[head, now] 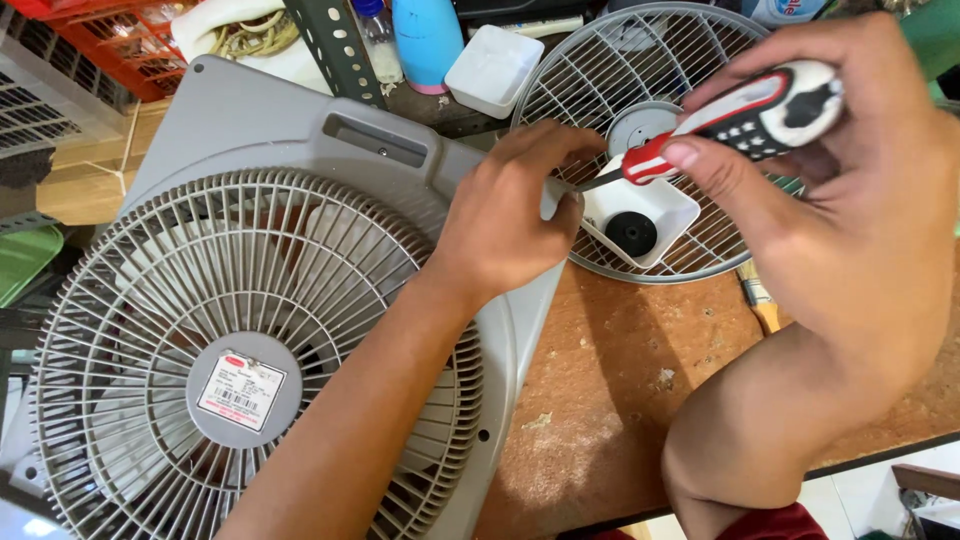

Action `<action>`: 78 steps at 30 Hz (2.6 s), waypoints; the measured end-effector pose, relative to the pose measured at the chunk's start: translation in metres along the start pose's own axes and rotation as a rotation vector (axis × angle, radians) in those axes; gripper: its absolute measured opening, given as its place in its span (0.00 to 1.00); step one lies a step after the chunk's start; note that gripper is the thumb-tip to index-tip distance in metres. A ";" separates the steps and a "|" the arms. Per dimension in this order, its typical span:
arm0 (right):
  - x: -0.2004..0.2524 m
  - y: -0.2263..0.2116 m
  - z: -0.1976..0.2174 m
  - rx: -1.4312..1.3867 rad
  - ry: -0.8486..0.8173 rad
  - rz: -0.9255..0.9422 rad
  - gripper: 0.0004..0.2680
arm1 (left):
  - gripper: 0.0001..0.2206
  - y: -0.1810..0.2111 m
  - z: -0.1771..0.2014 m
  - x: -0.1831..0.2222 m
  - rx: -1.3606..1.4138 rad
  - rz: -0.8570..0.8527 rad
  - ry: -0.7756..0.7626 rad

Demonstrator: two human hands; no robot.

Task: Repairing a box fan by disassembling and reassembling its housing using a screwdriver

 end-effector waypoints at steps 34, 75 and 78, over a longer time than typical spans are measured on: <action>0.040 0.020 0.055 0.199 0.077 -0.259 0.12 | 0.07 -0.021 -0.049 -0.008 -0.180 0.008 -0.138; 0.045 0.047 0.040 -0.008 0.033 -0.132 0.15 | 0.27 -0.139 0.154 0.017 -0.727 0.438 -0.041; 0.036 0.027 0.022 -0.123 0.057 -0.004 0.13 | 0.31 -0.126 0.143 0.021 -0.777 0.387 -0.064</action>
Point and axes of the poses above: each hand's wrist, its own x-axis away from the middle knuckle, its own z-axis out of the back of the hand, y = z × x, the point moved 10 cm from there along -x, towards the middle knuckle, and after that the axes turned 8 degrees about z, right-handed, at the moved point
